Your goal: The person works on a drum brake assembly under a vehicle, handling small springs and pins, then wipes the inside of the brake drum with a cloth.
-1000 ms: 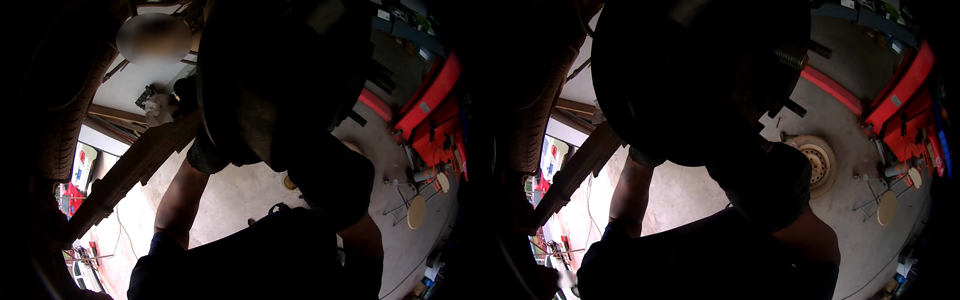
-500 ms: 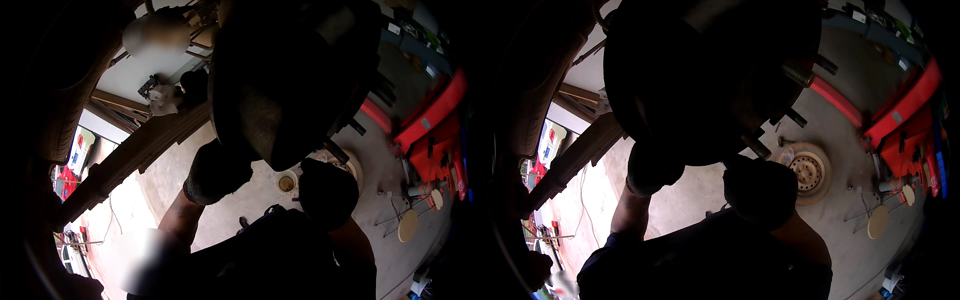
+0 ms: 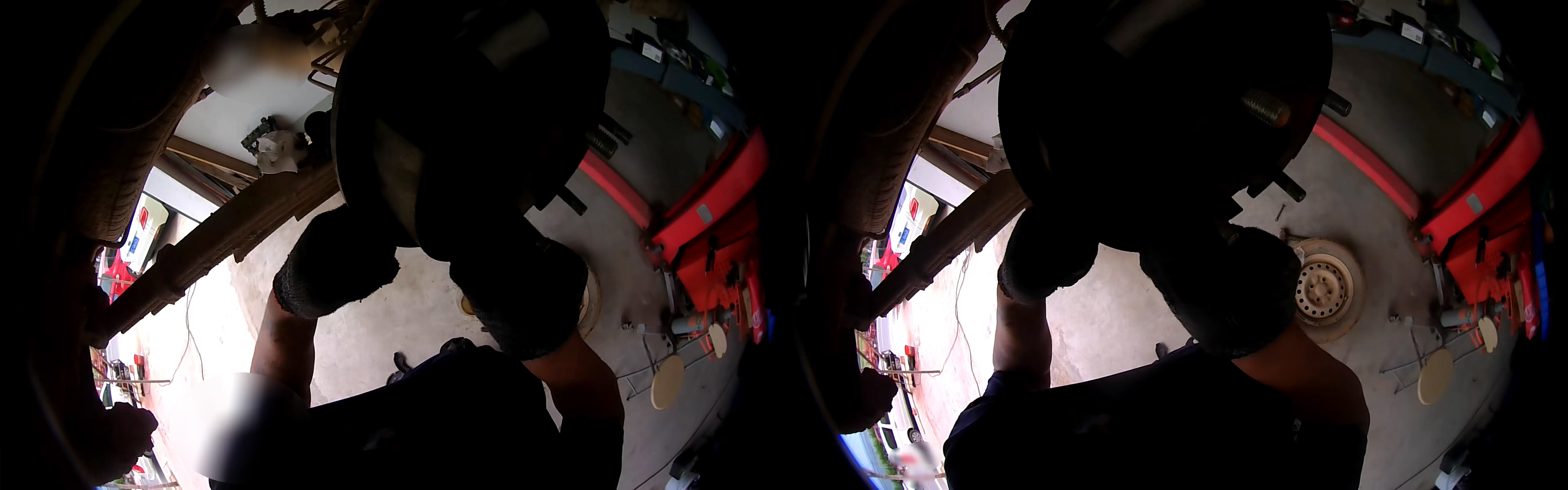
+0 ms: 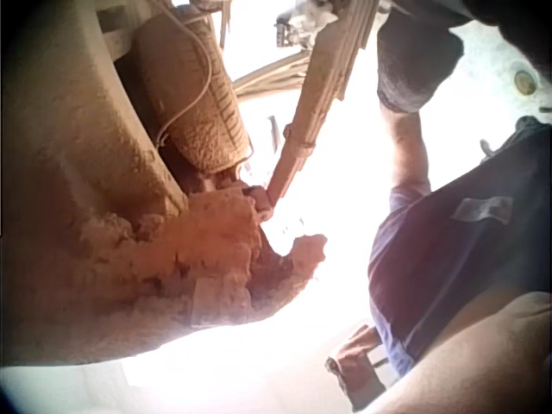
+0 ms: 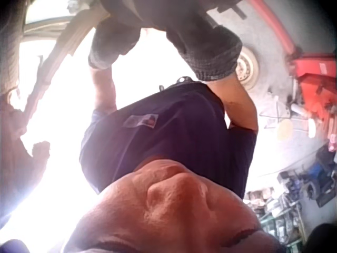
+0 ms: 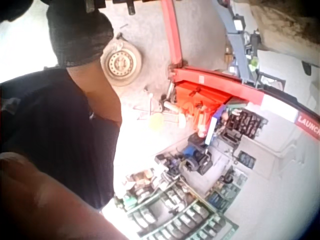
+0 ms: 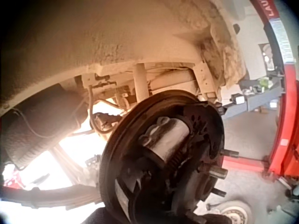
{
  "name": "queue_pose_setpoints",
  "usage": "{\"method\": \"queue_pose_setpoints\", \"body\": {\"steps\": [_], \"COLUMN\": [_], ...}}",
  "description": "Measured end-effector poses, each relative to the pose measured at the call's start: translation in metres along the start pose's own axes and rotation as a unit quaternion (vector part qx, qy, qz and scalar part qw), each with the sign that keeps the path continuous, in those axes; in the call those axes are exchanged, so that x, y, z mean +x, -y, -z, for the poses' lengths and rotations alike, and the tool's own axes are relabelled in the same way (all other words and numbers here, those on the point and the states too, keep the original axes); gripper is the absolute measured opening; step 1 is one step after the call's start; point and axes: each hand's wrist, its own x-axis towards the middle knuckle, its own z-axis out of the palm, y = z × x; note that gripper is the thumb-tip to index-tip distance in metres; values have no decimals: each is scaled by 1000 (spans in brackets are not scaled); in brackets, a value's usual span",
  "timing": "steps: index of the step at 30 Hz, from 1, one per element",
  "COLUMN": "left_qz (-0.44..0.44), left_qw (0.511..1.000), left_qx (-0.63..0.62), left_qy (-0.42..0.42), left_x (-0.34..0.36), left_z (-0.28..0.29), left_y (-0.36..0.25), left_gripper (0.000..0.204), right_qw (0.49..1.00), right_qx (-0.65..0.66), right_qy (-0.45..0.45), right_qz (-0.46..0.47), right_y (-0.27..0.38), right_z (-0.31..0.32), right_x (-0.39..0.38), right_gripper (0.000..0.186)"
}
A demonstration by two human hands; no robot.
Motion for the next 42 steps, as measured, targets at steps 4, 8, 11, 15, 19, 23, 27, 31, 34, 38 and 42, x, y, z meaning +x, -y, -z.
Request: {"method": "queue_pose_setpoints", "body": {"steps": [4,8,11,15,19,23,27,31,34,38,42], "left_qz": [26,81,105,200,69,13,-3,-6,-7,-10,-27], "left_qw": [999,995,994,917,966,950,954,957,959,962,965], "left_qx": [-32,-55,-27,340,244,312,301,290,282,271,259], "left_qy": [8,2,-32,-55,-53,-14,4,6,11,18,32], "left_x": [5,3,0,0,-1,11,25,32,36,41,59], "left_z": [-9,-7,6,6,-12,-24,-12,-2,4,8,1], "left_y": [-18,-18,-9,-3,-22,-33,-32,-37,-33,-30,-30], "left_gripper": [24,23,20,11,12,19,20,21,22,23,24], "right_qw": [993,993,979,846,791,781,909,947,897,920,955], "right_qx": [5,-18,69,354,454,538,374,264,369,338,227], "right_qy": [117,115,191,336,269,162,109,144,131,105,82], "right_qz": [18,-1,-16,-215,-310,-273,-146,-113,-206,-170,-172], "right_y": [-4,-3,-10,-19,-16,5,2,3,4,3,7], "right_z": [23,21,52,71,65,50,42,39,37,40,40], "right_x": [17,11,23,30,26,27,40,34,37,41,36], "right_gripper": [20,17,22,28,36,39,39,38,36,37,37]}}
